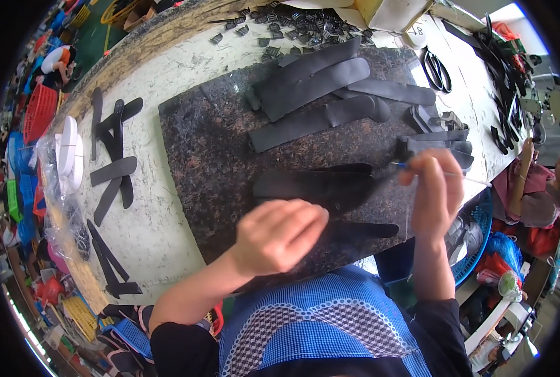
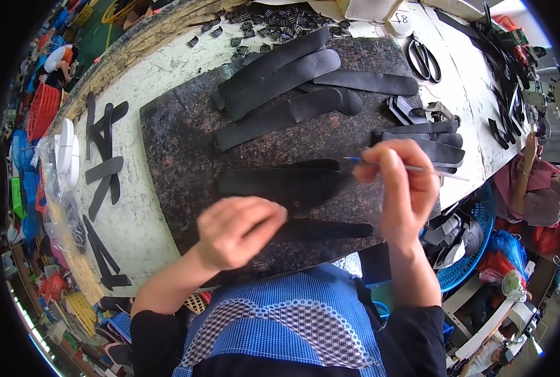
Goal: Sort and prepare shoe upper components at a factory workbench.
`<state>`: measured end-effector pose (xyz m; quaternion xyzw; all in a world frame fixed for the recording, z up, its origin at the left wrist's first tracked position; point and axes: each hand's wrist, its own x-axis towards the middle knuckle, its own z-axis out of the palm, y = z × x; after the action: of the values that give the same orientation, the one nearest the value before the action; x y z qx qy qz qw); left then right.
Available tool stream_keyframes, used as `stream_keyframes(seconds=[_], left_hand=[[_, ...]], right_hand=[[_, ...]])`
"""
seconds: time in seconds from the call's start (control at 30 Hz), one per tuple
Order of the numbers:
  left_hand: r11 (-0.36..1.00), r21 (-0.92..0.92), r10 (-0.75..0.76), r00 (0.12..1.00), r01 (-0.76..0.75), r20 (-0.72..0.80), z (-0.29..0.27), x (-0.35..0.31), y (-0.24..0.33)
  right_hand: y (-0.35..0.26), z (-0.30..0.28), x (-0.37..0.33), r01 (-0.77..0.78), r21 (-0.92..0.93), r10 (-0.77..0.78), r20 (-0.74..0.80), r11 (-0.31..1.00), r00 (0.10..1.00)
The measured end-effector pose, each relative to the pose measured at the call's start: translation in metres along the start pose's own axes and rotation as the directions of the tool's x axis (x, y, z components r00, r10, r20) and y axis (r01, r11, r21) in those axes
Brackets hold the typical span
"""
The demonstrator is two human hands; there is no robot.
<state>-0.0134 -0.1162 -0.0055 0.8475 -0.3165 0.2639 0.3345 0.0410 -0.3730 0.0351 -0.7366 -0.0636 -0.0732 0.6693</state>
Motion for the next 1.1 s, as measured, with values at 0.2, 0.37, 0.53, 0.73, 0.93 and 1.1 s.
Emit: stream_keyframes(seconds=[0.2, 0.37, 0.53, 0.73, 0.93, 1.1], left_hand=[[0.997, -0.027, -0.063, 0.989, 0.067, 0.137, -0.018, -0.017, -0.001], [0.943, 0.1, -0.33, 0.929, 0.317, 0.168, -0.042, -0.017, -0.034], [0.938, 0.083, -0.344, 0.93, 0.335, 0.129, -0.039, -0.023, -0.036], [0.917, 0.03, -0.398, 0.91, 0.397, 0.119, -0.039, -0.031, -0.038], [0.954, 0.102, -0.293, 0.95, 0.283, 0.103, -0.031, -0.006, -0.05], [0.932, 0.052, -0.364, 0.92, 0.36, 0.147, -0.027, -0.012, -0.057]], right_hand=[[-0.01, 0.019, -0.015, -0.117, -0.124, 0.151, 0.312, 0.985, 0.938], [0.01, 0.079, -0.005, 0.083, -0.143, -0.001, 0.493, 0.986, 0.87], [0.024, 0.09, -0.004, 0.142, -0.281, 0.031, 0.533, 0.949, 0.845], [0.017, 0.085, -0.009, -0.128, -0.115, 0.162, 0.369, 0.985, 0.915], [0.006, 0.08, -0.011, -0.111, -0.123, 0.154, 0.422, 0.986, 0.894], [0.022, 0.098, -0.009, 0.037, -0.178, 0.058, 0.5, 0.983, 0.864]])
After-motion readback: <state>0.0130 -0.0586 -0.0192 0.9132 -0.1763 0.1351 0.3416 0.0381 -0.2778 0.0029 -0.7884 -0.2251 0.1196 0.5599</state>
